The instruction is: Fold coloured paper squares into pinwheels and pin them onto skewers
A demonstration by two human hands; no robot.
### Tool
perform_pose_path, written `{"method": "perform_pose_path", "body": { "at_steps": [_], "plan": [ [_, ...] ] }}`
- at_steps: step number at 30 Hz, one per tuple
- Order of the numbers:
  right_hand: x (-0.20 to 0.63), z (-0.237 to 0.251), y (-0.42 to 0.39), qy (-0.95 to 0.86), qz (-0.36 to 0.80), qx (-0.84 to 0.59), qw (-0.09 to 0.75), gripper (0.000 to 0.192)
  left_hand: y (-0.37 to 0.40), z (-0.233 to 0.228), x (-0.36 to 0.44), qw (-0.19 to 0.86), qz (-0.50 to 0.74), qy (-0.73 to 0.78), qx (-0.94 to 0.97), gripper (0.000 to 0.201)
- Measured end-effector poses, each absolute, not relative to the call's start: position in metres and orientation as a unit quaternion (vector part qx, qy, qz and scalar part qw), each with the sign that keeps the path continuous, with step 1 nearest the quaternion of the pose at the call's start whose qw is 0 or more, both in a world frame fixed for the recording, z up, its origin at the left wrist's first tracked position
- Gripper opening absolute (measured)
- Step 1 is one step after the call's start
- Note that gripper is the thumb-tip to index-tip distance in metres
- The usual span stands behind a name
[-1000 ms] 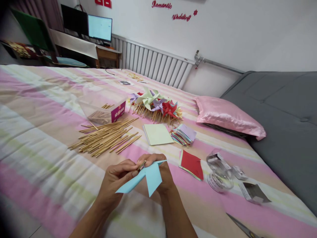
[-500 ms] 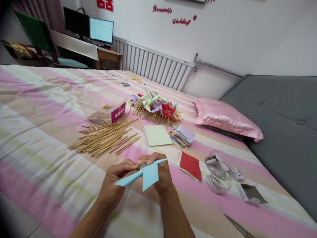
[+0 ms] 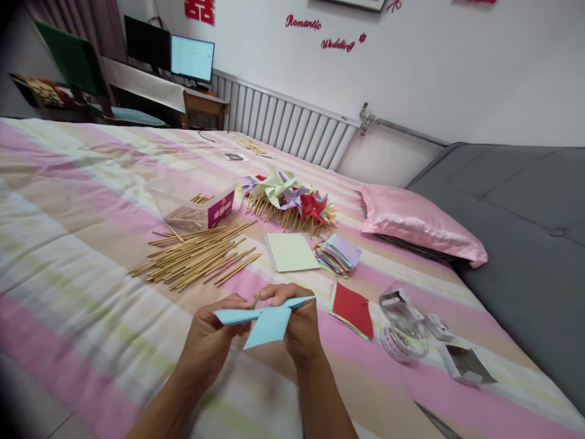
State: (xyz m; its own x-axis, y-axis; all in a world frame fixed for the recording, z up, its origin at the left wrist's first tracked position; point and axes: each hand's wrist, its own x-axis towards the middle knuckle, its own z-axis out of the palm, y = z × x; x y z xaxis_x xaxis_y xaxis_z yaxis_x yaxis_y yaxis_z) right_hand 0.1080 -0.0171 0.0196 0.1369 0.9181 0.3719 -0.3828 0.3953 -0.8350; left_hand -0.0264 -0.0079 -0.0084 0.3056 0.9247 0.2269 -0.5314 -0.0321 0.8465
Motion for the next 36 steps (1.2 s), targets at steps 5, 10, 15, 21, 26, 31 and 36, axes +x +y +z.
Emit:
{"method": "perform_pose_path", "body": {
  "at_steps": [5,10,15,21,26,31,36],
  "plan": [
    [0.113,0.027,-0.025,-0.531,0.388,-0.287,0.697,0.012,0.001,-0.006,-0.039,0.636,0.573,0.259,0.448,0.009],
    [0.119,0.041,-0.035,-0.686,0.264,-0.32,0.598,0.002,0.01,0.006,-0.057,0.554,0.578,0.306,0.515,0.008],
    [0.122,0.057,-0.043,-0.789,0.068,-0.372,0.484,0.015,0.01,0.014,-0.068,0.459,0.554,0.319,0.617,0.01],
    [0.123,0.053,-0.039,-0.809,-0.064,-0.397,0.428,0.018,0.01,0.013,-0.07,0.407,0.52,0.308,0.685,0.016],
    [0.124,0.045,-0.038,-0.788,-0.071,-0.422,0.442,0.019,0.011,0.01,-0.069,0.427,0.503,0.299,0.69,0.016],
    [0.121,0.045,-0.037,-0.79,-0.082,-0.414,0.444,0.02,0.011,0.009,-0.068,0.451,0.498,0.286,0.683,0.016],
    [0.119,0.048,-0.037,-0.792,-0.102,-0.404,0.446,0.022,0.01,0.01,-0.068,0.462,0.499,0.286,0.675,0.016]
  ]
}}
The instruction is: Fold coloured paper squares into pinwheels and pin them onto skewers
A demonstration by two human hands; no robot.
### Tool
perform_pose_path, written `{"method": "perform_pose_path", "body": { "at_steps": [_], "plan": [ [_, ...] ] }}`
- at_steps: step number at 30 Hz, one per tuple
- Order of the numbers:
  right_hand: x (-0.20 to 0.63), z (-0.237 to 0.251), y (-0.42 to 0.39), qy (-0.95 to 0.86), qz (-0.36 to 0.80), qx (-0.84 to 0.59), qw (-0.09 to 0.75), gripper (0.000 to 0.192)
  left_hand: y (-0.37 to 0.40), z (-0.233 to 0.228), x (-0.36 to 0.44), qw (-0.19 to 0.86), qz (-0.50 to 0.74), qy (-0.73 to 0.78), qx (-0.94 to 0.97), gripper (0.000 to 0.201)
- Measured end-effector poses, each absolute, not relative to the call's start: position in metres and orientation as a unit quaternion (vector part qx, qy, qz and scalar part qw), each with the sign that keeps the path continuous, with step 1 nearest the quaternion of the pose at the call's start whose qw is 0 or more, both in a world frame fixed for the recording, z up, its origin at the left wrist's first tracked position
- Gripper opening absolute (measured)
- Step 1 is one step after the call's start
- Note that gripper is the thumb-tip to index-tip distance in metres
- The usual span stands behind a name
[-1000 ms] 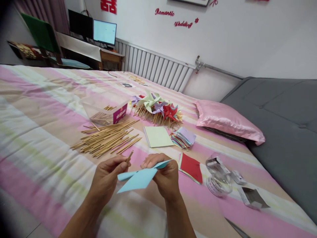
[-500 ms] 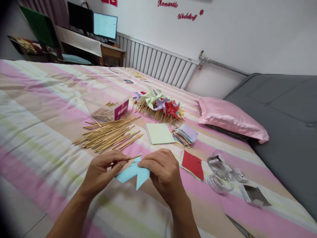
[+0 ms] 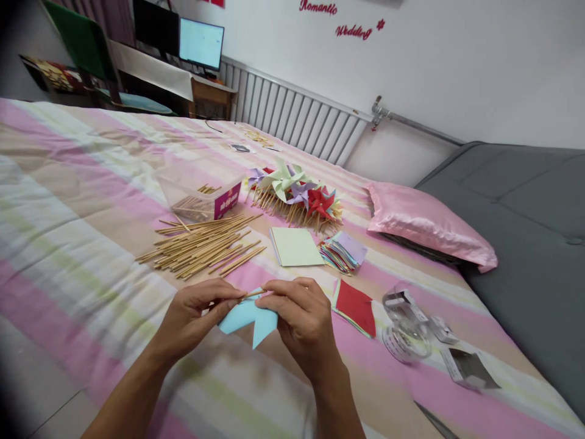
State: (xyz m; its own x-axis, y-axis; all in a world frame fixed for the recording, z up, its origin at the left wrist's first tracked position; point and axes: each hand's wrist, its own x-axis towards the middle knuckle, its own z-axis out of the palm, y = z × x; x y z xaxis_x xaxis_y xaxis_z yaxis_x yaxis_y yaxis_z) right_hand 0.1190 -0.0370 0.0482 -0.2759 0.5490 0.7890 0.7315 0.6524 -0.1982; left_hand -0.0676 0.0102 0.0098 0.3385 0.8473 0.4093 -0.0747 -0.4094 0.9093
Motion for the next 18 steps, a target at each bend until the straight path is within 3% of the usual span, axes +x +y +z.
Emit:
{"method": "perform_pose_path", "body": {
  "at_steps": [18],
  "plan": [
    [0.1178,0.0501,-0.0389,-0.79,-0.108,-0.403,0.449,0.021,0.0088,0.0101,-0.0674,0.483,0.499,0.267,0.668,0.016]
  ]
}}
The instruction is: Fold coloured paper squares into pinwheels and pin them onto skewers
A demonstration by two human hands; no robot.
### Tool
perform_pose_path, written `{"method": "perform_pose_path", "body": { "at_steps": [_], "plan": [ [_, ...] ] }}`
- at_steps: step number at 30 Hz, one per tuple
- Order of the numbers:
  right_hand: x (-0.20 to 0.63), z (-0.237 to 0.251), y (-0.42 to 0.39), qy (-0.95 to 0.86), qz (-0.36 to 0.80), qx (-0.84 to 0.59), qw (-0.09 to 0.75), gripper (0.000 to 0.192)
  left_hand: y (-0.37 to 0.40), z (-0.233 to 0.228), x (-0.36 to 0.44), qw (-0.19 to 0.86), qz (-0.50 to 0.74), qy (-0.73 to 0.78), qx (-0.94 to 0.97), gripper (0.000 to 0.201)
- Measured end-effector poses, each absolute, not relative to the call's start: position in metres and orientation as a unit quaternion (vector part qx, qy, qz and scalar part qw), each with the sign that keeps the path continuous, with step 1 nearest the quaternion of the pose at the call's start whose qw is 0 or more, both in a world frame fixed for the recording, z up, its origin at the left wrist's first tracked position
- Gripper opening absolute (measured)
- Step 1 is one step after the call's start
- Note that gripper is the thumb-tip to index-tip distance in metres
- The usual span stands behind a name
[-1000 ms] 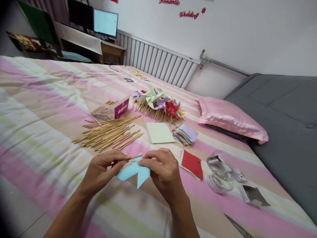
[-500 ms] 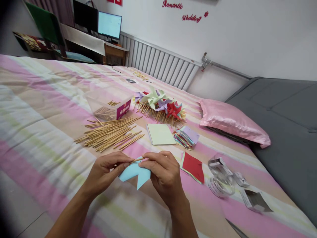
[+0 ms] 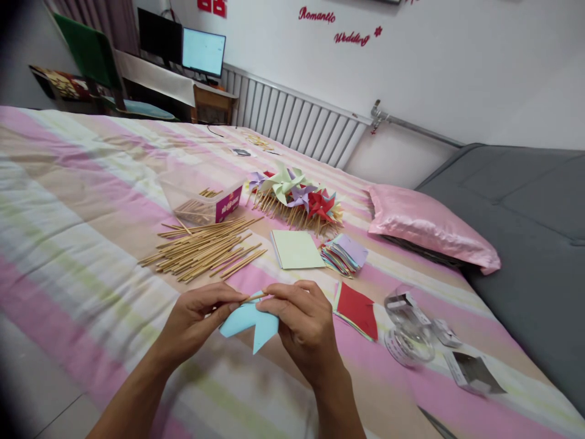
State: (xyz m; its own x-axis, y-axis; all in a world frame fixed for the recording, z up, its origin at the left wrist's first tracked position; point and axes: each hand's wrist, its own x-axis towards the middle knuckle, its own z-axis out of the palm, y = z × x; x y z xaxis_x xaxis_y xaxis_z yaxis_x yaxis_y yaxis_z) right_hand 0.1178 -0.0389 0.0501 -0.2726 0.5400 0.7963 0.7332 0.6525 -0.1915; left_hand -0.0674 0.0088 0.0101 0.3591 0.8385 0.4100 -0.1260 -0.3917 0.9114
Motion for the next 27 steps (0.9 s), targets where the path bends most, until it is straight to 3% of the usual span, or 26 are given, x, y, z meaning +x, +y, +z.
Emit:
{"method": "perform_pose_path", "body": {
  "at_steps": [27],
  "plan": [
    [0.1179,0.0527,-0.0417,-0.794,-0.098,-0.405,0.443,0.023,0.008,0.0067,-0.067,0.486,0.504,0.252,0.669,0.017]
  ]
}}
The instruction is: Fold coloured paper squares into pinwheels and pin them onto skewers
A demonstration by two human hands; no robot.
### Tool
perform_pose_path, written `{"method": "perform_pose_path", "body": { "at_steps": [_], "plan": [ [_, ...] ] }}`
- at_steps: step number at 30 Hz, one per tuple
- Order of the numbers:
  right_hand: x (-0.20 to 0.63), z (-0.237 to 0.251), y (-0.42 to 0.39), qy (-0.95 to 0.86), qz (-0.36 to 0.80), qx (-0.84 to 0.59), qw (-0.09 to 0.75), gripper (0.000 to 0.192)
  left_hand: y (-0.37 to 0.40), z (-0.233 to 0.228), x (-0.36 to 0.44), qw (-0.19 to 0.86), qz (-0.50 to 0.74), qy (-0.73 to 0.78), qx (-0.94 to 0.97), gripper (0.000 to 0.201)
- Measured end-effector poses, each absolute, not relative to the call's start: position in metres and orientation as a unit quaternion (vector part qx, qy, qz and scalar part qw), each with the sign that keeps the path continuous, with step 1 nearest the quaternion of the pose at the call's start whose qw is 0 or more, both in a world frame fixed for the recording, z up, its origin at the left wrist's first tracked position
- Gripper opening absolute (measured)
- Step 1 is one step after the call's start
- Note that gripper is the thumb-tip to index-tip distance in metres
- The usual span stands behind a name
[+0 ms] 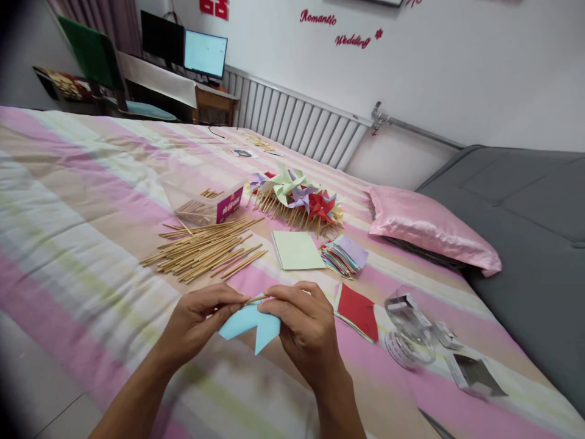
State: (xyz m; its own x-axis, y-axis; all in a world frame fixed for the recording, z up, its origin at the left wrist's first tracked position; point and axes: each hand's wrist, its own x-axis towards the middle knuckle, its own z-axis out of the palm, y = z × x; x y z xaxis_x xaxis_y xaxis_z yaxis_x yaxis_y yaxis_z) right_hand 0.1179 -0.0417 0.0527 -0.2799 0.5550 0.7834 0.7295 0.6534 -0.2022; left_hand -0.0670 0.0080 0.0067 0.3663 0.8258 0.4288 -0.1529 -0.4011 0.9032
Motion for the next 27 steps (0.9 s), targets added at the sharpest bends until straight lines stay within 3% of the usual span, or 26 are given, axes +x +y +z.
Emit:
{"method": "perform_pose_path", "body": {
  "at_steps": [27],
  "plan": [
    [0.1203,0.0587,-0.0479,-0.779,-0.125,-0.425,0.443,0.023,0.0019,0.0074,-0.0592,0.491,0.493,0.244,0.675,0.017]
  ]
}}
